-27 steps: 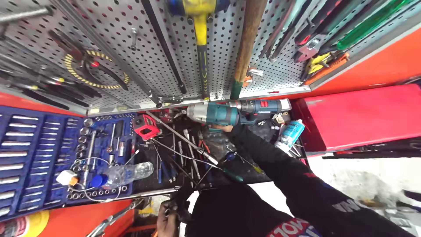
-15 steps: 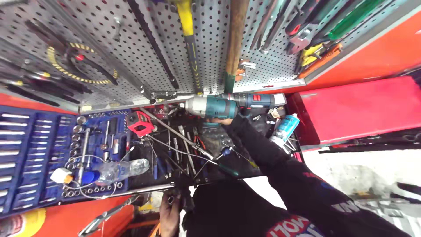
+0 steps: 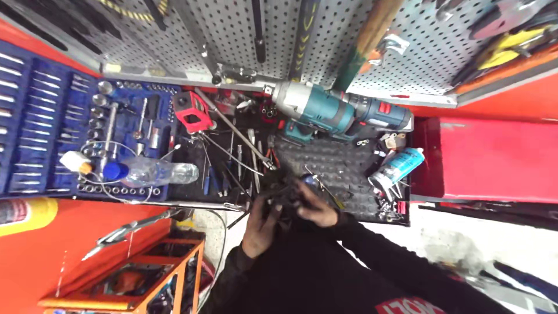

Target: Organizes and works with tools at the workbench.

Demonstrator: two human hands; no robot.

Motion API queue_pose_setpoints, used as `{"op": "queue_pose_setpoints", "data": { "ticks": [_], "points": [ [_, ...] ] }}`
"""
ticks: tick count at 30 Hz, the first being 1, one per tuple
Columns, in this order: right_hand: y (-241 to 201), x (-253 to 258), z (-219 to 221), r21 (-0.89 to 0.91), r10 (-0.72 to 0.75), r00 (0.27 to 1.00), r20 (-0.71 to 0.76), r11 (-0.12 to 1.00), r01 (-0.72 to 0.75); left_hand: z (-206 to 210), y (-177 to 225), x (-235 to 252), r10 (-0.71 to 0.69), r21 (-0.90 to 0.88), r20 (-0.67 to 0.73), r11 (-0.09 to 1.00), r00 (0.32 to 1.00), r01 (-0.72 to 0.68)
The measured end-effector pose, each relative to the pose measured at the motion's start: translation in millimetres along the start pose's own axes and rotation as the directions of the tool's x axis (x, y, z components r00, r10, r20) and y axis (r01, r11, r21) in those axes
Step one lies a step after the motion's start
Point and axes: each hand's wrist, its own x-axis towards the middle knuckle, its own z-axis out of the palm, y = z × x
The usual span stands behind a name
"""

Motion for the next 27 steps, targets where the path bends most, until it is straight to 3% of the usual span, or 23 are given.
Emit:
{"op": "queue_pose_setpoints", "data": {
  "ticks": [1,4,6,8,10,11,12,14,16,18,22,23,27],
  "points": [
    [2.6,-7.4,11.6,0.054,0.051,0.999,-0.016,0.997,-0.050,2.2,-3.5,-0.5,-0.010,0.026,0.023,1.000,1.000,0.010],
    [3.5,-3.1,10.3,0.121,0.177,0.920,-0.350,0.982,-0.143,0.4,-6.2,-1.1,-0.110,0.121,-0.005,0.987,0.994,0.110],
    [9.2,4.5,-9.0,0.091,0.181,0.858,-0.481,0.984,-0.156,-1.0,-8.0,-1.4,-0.200,0.001,-0.090,0.980,0.976,0.201],
    [6.5,10.1,-29.2,-0.199,0.149,0.838,-0.525,0.936,-0.291,-3.6,-10.0,0.7,-0.222,-0.132,-0.121,0.970,0.968,0.205],
    [-3.1,5.9,-40.7,-0.552,0.168,0.835,-0.524,0.680,-0.483,-6.5,-8.4,-1.2,-0.184,-0.234,-0.121,0.960,0.976,0.152],
    [-7.6,2.3,-41.6,-0.652,0.136,0.838,-0.528,0.568,-0.503,-8.6,-4.6,-2.2,-0.143,-0.255,-0.112,0.961,0.983,0.111],
    [-12.9,-2.2,-38.2,-0.703,0.059,0.849,-0.526,0.532,-0.472,-11.8,0.9,-2.7,-0.104,-0.262,-0.096,0.962,0.990,0.076],
    [-24.6,-11.2,-19.7,-0.736,-0.077,0.918,-0.390,0.625,-0.260,-18.1,12.9,-3.5,-0.024,-0.243,-0.069,0.970,0.997,0.006],
    [-34.2,-14.0,13.1,-0.607,-0.008,0.995,-0.095,0.793,-0.052,-23.9,21.6,-5.0,0.037,-0.224,-0.028,0.974,0.999,-0.042],
    [-30.2,-8.6,46.3,-0.479,0.050,0.984,0.172,0.877,0.039,-34.3,24.4,-5.2,0.074,-0.155,0.031,0.986,0.997,-0.068],
    [-19.8,6.8,94.9,-0.466,0.017,0.968,0.249,0.879,0.104,-81.5,17.4,-16.6,0.108,0.320,0.044,0.940,0.993,-0.116],
    [-20.9,12.1,102.4,-0.464,0.040,0.959,0.280,0.881,0.098,-96.1,14.9,-21.5,0.100,0.330,0.028,0.938,0.995,-0.104],
    [-23.7,33.0,129.6,-0.572,0.097,0.923,0.372,0.807,0.146,-147.6,8.9,-41.2,-0.058,0.092,0.086,0.995,0.995,0.050]
  ]
}}
